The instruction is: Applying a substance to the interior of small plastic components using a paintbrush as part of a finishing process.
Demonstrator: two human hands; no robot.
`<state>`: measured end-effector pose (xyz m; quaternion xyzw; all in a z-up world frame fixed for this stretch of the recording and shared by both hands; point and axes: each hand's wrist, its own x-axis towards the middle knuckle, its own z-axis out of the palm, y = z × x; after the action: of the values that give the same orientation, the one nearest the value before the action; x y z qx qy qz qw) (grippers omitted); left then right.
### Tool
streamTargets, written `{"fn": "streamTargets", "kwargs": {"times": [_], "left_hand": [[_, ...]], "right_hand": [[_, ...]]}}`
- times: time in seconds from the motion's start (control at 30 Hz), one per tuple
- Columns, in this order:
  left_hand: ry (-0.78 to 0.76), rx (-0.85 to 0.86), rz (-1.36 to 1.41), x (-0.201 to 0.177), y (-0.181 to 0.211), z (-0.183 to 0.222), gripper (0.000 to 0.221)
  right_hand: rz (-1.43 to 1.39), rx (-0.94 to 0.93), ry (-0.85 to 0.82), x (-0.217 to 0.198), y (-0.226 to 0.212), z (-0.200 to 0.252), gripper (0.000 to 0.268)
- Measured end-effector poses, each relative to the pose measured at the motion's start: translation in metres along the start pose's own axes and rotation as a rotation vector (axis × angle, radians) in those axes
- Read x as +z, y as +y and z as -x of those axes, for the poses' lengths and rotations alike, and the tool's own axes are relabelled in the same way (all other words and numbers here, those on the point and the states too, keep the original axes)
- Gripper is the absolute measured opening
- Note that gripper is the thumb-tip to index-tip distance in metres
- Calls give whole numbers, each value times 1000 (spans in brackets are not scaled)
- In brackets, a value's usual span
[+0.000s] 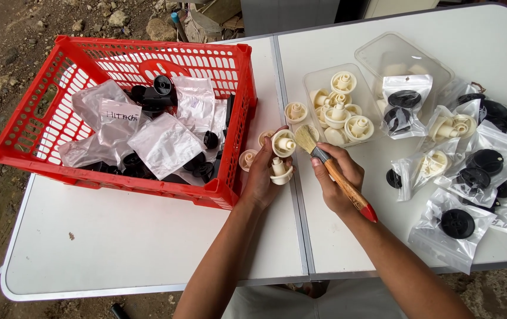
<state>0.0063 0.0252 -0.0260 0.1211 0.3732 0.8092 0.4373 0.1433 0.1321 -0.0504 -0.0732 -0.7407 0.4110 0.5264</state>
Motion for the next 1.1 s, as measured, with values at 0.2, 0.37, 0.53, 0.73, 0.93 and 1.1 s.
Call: {"fn": "streamTargets", "kwargs": {"times": [0.2,0.37,0.53,0.73,0.93,1.1], "left_hand": [[-16,7,-17,-1,-1,-3,63],[57,-23,38,7,2,3,54],[68,-24,53,4,-2,-1,51],[85,-11,42,7,-2,1,50],[88,-12,75,12,3,3,48],[108,-23,88,-1,-9,-6,48]], "right_hand": [[-85,90,-114,0,4,3,13],[-39,50,-34,3,-7,-2,18],[-85,90,-89,4,-3,-1,14],[-16,58,-9,4,-7,1,15],[-87,165,-86,5,6,9,13],[-68,120,-9,8,-17,-1,16]]}}
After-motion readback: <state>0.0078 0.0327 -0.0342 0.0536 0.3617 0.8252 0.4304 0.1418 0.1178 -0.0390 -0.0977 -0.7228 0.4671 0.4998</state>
